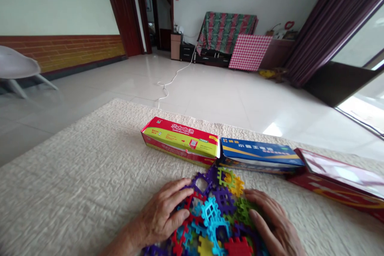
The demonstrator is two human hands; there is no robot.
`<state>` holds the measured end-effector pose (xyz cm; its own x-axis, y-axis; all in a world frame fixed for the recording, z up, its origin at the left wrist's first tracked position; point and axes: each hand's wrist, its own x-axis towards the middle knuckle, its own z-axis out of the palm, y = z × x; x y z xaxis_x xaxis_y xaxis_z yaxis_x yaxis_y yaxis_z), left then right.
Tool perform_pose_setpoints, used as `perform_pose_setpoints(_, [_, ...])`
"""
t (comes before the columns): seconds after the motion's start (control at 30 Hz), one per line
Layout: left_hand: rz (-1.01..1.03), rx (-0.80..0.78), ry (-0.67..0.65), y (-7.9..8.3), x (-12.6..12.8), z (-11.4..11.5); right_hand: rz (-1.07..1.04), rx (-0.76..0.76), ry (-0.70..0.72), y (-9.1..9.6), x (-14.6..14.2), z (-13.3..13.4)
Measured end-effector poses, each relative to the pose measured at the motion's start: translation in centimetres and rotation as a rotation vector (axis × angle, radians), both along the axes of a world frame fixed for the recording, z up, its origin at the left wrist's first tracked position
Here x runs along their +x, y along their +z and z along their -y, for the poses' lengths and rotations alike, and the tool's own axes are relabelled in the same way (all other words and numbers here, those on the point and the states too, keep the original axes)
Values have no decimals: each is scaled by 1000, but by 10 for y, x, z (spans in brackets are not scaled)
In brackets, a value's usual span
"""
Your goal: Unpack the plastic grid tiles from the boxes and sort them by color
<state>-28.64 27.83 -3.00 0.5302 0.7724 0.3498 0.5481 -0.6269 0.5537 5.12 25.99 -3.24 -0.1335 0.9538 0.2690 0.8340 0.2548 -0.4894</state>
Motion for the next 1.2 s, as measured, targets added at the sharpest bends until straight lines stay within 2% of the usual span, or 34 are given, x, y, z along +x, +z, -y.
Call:
perform_pose_setpoints(0.2, [-7,6,-27,-1,0,-1,-33,-21,-19,-3,2,3])
perform_pose_setpoints(0.43, [-16,6,-5,-11,0,1,-28,-26,35,-3,3,0])
perform_pose_setpoints(0.57, [-21,2,-11,-10,0,-1,-149,-65,21,7,4,4])
perform_pose_setpoints(0.67, [-12,5,-19,-8,-1,-2,-184,-57,-20,23,2,6])
perform_pose_setpoints(0.73, [-10,-3,-21,-8,-2,-2,-119,-42,42,37,-6,2])
perform_pose_setpoints(0.8, [-8,-6,-23,-8,-2,-1,-19,-40,175,50,-24,-7])
perform_pose_setpoints(0.9, [9,-4,-12,-11,-2,0,157,-41,342,57,-60,-22])
perform_pose_setpoints(1.03, [73,16,12,-13,1,2,331,-50,334,46,-91,-33])
perform_pose_setpoints(1.13, [113,23,19,-12,2,2,378,-40,296,40,-90,-30])
perform_pose_setpoints(1.2, [122,16,9,-11,2,1,404,-33,285,42,-82,-25])
